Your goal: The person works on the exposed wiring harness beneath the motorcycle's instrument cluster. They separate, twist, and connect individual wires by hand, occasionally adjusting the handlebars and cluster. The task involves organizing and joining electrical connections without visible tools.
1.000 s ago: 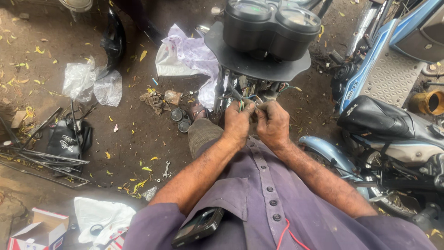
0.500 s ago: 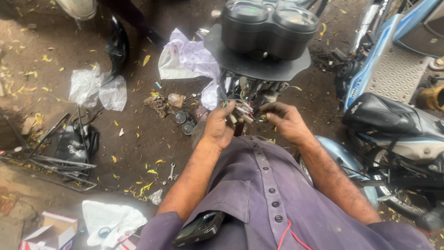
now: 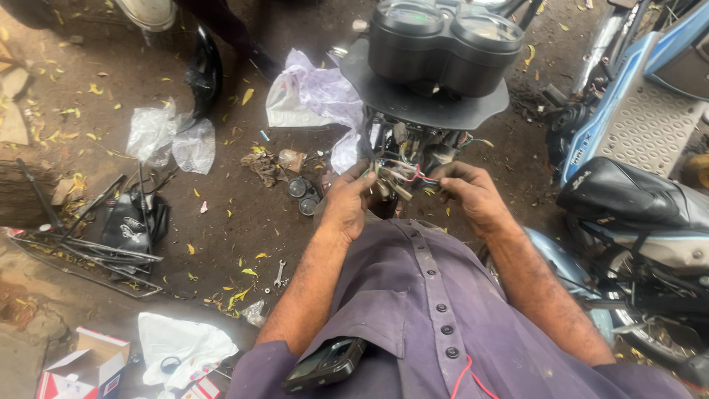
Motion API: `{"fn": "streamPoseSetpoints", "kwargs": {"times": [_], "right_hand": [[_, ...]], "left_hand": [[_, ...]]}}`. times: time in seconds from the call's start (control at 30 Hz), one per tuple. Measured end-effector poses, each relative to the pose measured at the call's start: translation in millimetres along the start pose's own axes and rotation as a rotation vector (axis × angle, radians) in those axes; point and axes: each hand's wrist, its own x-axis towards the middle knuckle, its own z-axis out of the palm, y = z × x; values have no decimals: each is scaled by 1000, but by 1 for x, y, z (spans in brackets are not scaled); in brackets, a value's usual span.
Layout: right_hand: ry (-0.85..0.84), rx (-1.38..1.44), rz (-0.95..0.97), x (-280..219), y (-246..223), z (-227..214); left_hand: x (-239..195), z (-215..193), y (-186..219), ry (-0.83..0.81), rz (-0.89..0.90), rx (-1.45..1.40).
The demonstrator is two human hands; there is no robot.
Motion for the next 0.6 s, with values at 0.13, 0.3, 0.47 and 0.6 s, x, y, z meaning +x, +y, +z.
{"fn": "streamPoseSetpoints", "kwargs": {"times": [0.13,0.3,0.47,0.6], "right_hand": [[-8,-2,-150,0,0,0],[-32,122,-227,-6,1,5],[-36,189,-190,-4,0,12],[-55,358,-178,-5,0,10]], "left_hand": [[-10,-12,6,103,1,139],[-15,-21,8,101,46,189],[-13,-22,7,36,193,288],[-14,-20,5,65,153,297]]}}
